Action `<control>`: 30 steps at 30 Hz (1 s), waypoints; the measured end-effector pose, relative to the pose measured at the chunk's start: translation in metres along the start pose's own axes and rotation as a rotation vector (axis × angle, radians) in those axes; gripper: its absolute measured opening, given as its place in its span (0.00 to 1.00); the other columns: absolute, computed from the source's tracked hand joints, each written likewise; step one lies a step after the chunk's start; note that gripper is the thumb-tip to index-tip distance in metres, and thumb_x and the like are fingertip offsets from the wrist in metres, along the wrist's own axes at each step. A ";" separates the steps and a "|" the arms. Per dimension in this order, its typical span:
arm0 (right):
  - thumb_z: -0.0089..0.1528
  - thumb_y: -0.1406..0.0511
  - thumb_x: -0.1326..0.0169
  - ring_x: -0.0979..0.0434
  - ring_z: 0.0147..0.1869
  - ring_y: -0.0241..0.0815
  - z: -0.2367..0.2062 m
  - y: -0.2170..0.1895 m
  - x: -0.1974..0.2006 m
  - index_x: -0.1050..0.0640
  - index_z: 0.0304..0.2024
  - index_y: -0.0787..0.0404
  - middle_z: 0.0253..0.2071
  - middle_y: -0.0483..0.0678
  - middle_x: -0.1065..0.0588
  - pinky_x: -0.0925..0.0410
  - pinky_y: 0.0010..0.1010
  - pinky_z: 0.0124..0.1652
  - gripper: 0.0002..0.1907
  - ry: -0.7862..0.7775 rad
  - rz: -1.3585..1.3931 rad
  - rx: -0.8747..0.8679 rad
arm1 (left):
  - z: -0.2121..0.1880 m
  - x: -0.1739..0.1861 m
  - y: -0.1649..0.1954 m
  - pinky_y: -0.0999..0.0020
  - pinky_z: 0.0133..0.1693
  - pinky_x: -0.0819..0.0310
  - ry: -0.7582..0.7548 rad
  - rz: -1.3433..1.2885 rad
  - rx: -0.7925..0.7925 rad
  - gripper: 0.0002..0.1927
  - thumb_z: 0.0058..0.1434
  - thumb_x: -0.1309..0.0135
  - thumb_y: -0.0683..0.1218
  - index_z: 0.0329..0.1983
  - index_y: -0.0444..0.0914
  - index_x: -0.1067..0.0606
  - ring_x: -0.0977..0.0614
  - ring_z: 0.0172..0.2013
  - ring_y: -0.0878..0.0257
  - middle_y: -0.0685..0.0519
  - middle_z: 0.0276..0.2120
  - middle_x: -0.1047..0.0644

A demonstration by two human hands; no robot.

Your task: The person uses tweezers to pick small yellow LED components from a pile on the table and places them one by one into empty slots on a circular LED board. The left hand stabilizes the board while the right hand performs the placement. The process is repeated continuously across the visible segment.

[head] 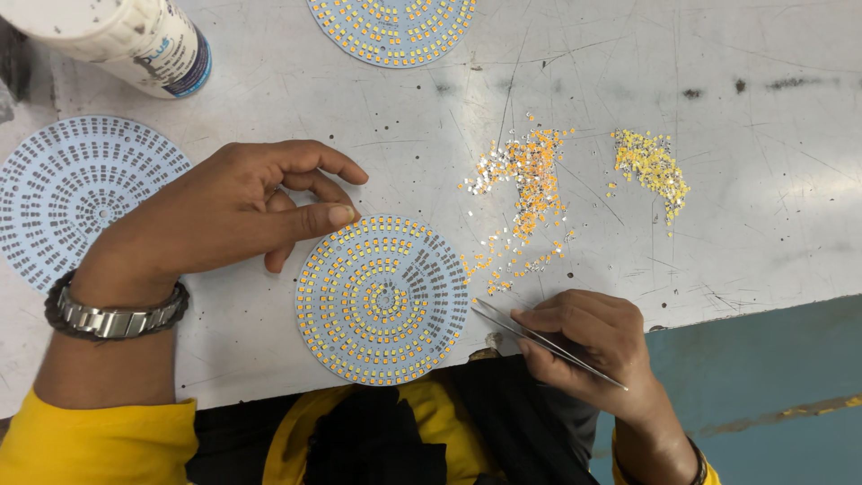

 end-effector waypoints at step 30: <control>0.54 0.69 0.38 0.24 0.25 0.37 -0.004 0.024 0.014 0.21 0.33 0.67 0.27 0.49 0.22 0.34 0.24 0.26 0.08 0.137 -0.038 -0.207 | 0.002 0.001 -0.001 0.72 0.19 0.29 0.011 0.024 0.063 0.27 0.55 0.40 0.58 0.56 0.42 0.22 0.26 0.11 0.67 0.52 0.34 0.17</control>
Point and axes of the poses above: each hand's wrist, its own z-axis towards the middle knuckle, its own x-axis out of the back of the hand, y = z × x, the point moved 8 cm from there along z, towards the middle knuckle
